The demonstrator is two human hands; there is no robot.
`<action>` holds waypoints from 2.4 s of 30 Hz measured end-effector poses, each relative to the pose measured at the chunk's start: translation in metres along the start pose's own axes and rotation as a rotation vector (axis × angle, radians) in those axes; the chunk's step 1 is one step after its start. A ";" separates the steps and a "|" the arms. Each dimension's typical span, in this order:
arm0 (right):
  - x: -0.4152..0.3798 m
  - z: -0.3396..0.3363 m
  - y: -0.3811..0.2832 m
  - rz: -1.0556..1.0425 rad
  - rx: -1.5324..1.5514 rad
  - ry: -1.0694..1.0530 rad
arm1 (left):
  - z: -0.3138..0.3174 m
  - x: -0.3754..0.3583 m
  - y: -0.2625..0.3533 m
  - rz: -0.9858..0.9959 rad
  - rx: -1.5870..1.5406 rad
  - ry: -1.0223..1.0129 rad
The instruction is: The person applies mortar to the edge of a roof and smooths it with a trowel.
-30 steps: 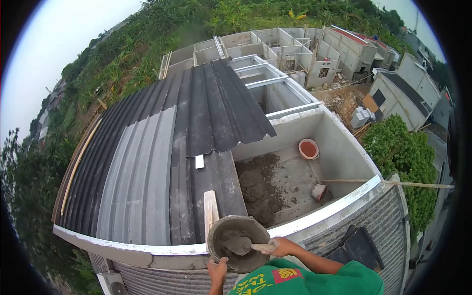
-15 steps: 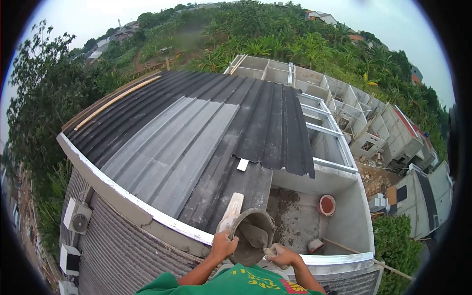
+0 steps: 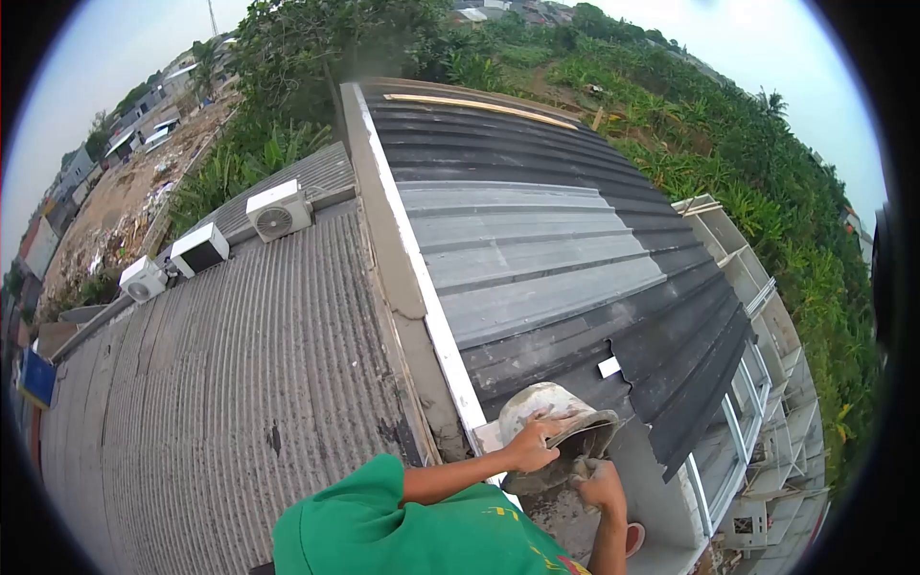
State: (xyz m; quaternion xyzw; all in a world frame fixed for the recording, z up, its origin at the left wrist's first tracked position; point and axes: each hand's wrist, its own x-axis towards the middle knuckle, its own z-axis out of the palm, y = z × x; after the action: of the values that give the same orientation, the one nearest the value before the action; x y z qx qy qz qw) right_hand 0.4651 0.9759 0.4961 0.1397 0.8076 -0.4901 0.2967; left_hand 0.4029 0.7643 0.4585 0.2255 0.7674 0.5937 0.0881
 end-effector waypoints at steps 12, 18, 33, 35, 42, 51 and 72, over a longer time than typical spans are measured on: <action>-0.003 0.024 -0.043 -0.417 -0.799 0.225 | -0.037 -0.023 -0.018 0.167 -0.137 0.455; -0.010 0.028 -0.041 -0.488 -0.955 0.002 | -0.059 -0.036 -0.030 0.187 -0.063 0.534; 0.024 0.092 -0.033 -0.572 -0.851 0.158 | -0.076 -0.050 -0.017 0.197 -0.037 0.561; 0.001 0.084 -0.043 -0.560 -0.816 0.056 | -0.079 -0.050 -0.026 0.182 -0.006 0.558; 0.026 0.099 -0.037 -0.548 -0.877 0.175 | -0.076 -0.061 -0.026 0.261 0.064 0.456; 0.035 0.039 -0.051 -0.369 -0.882 -0.096 | -0.091 -0.077 0.002 0.224 0.002 0.354; 0.084 0.144 -0.009 -0.182 0.247 -0.967 | -0.120 -0.150 -0.083 -0.298 -0.706 0.907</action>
State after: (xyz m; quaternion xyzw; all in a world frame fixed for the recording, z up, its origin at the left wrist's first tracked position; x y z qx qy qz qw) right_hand 0.4439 0.8405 0.4014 -0.1403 0.5229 -0.6145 0.5739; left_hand 0.4671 0.5754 0.3933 -0.2039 0.5080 0.8313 -0.0968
